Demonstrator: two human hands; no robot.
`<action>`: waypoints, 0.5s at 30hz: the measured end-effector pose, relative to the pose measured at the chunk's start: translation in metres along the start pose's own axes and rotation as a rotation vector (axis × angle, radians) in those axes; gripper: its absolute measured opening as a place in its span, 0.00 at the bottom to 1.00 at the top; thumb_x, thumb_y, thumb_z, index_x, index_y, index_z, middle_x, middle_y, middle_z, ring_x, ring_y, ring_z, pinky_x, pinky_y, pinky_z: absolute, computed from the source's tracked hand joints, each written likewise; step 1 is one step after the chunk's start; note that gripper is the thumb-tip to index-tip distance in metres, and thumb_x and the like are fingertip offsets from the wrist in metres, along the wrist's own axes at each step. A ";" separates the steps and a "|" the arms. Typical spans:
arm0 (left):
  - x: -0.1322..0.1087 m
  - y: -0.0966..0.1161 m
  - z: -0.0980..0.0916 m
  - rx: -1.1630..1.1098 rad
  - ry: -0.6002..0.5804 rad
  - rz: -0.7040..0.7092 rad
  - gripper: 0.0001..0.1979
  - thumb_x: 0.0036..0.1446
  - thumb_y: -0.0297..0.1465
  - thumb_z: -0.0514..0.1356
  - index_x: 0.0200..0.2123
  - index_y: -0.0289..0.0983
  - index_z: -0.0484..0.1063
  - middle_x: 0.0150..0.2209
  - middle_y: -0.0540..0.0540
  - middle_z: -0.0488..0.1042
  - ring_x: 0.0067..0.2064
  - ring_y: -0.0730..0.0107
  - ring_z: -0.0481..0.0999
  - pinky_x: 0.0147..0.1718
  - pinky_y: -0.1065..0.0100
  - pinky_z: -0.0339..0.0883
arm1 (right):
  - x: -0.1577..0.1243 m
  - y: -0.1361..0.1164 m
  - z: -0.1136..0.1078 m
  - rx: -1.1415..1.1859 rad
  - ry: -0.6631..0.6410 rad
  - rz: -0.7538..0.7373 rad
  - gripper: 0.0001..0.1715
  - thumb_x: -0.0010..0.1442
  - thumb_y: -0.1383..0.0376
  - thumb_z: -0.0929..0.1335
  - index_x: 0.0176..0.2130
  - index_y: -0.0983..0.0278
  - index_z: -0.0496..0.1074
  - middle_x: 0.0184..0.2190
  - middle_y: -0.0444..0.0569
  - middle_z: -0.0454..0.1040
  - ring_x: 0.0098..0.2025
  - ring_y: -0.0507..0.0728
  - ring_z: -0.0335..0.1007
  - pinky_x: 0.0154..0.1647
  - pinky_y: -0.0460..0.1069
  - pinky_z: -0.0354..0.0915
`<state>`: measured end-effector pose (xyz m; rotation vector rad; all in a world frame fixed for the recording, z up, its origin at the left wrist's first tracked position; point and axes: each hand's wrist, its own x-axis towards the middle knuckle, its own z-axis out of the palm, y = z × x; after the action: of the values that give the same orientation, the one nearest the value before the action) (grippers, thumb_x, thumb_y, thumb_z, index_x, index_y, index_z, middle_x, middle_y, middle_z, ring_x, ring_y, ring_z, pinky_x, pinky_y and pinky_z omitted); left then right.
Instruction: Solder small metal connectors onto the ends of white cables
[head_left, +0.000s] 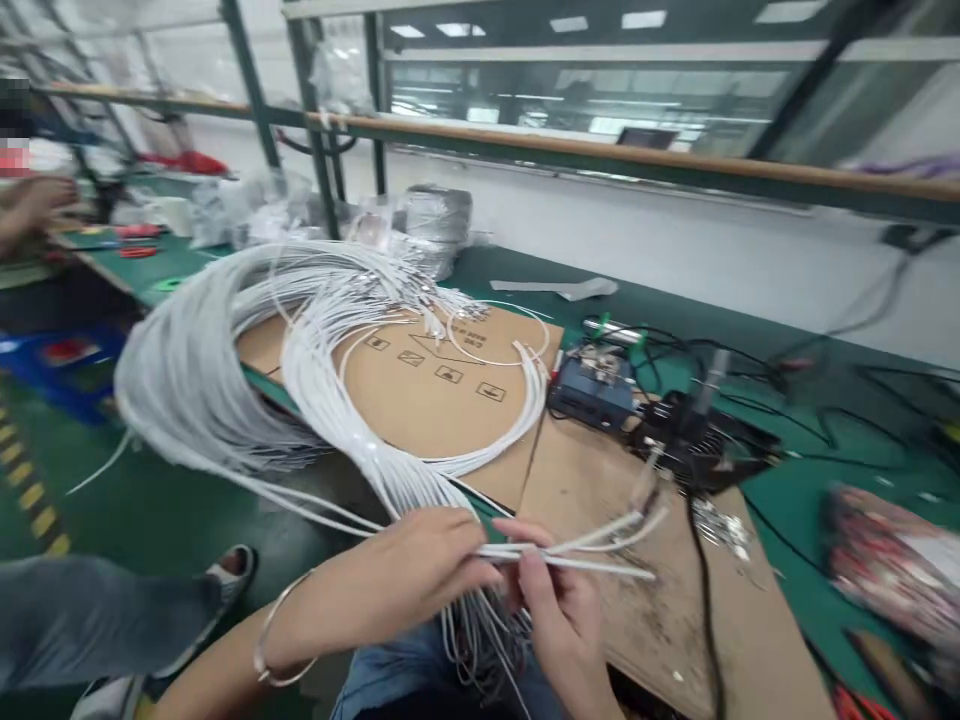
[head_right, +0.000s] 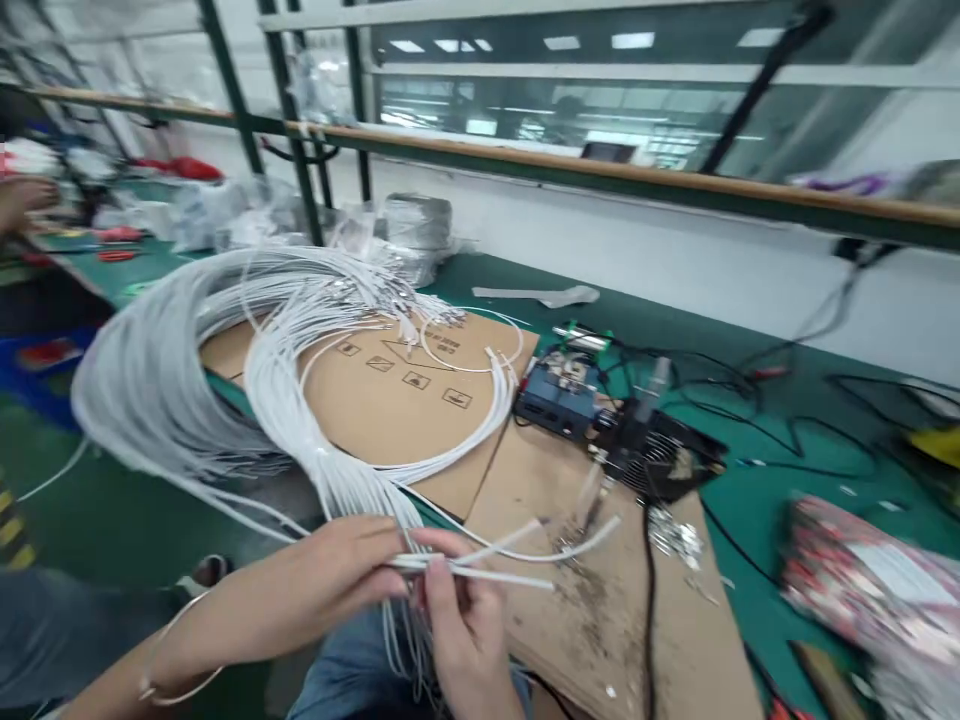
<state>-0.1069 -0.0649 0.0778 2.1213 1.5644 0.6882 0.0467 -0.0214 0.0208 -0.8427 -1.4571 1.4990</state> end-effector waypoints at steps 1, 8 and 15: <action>0.000 0.000 -0.002 -0.036 -0.009 -0.020 0.10 0.63 0.32 0.50 0.37 0.39 0.71 0.34 0.48 0.74 0.36 0.69 0.73 0.38 0.71 0.66 | 0.002 -0.005 0.001 0.024 -0.002 -0.008 0.21 0.60 0.52 0.62 0.37 0.66 0.74 0.18 0.43 0.64 0.20 0.50 0.57 0.20 0.44 0.56; 0.009 -0.004 0.000 -0.191 -0.069 -0.033 0.13 0.63 0.31 0.48 0.33 0.39 0.71 0.32 0.49 0.73 0.35 0.69 0.72 0.39 0.71 0.66 | 0.006 -0.016 0.000 0.117 0.013 -0.102 0.20 0.62 0.55 0.62 0.33 0.67 0.73 0.19 0.41 0.61 0.19 0.47 0.54 0.18 0.43 0.53; 0.011 0.010 -0.009 -0.261 0.226 0.004 0.13 0.60 0.29 0.51 0.27 0.40 0.73 0.28 0.49 0.72 0.29 0.69 0.72 0.29 0.72 0.66 | 0.001 -0.026 -0.008 0.055 0.050 -0.176 0.22 0.64 0.55 0.59 0.31 0.67 0.71 0.19 0.42 0.61 0.20 0.48 0.56 0.20 0.44 0.53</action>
<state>-0.1022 -0.0564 0.0921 1.9080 1.4866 1.1017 0.0566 -0.0188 0.0462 -0.6948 -1.4088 1.3704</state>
